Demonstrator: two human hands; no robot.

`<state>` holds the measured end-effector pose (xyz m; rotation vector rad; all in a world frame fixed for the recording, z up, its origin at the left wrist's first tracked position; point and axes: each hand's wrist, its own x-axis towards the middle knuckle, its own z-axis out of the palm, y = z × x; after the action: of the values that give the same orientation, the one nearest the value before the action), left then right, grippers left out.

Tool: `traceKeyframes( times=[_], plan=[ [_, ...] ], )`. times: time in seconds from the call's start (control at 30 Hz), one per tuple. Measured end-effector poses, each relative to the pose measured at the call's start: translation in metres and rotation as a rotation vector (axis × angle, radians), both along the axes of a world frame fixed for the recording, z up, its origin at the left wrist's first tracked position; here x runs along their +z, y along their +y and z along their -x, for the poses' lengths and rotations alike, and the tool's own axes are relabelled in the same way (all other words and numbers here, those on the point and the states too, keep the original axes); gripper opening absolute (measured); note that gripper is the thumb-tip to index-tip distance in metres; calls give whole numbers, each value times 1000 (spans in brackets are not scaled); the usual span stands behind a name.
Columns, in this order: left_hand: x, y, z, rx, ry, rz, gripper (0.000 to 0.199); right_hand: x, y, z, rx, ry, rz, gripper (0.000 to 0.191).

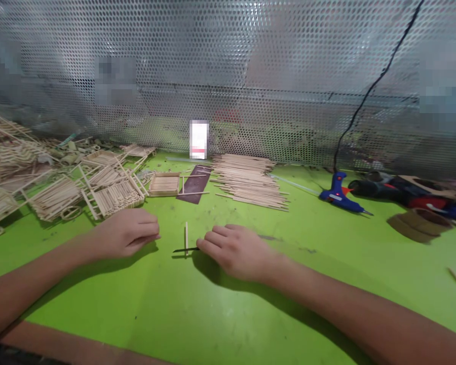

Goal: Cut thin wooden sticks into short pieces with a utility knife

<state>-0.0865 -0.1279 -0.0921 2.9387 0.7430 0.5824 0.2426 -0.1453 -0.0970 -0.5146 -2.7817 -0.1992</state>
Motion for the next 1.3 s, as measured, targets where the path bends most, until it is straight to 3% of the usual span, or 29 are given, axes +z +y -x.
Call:
traceKeyframes(
  times=[0.17,0.4,0.6,0.8,1.07,1.3],
  plan=[
    [-10,-4,-5,-51,13,-15,45,1,-5,4,-9,-21,-2,25],
    [-8,-5,-10,54,22,109,21,-1,-8,6,-17,-50,11,22],
    [2,-15,-19,10,92,188,50,-2,-9,8,-37,-88,45,17],
    [-7,-25,-35,-7,78,212,61,0,-13,12,-55,-105,42,18],
    [-14,-23,-45,47,-36,183,34,-6,-15,20,-79,-133,15,19],
    [-15,-23,-40,48,-75,182,31,2,-17,11,-92,-119,49,19]
  ],
)
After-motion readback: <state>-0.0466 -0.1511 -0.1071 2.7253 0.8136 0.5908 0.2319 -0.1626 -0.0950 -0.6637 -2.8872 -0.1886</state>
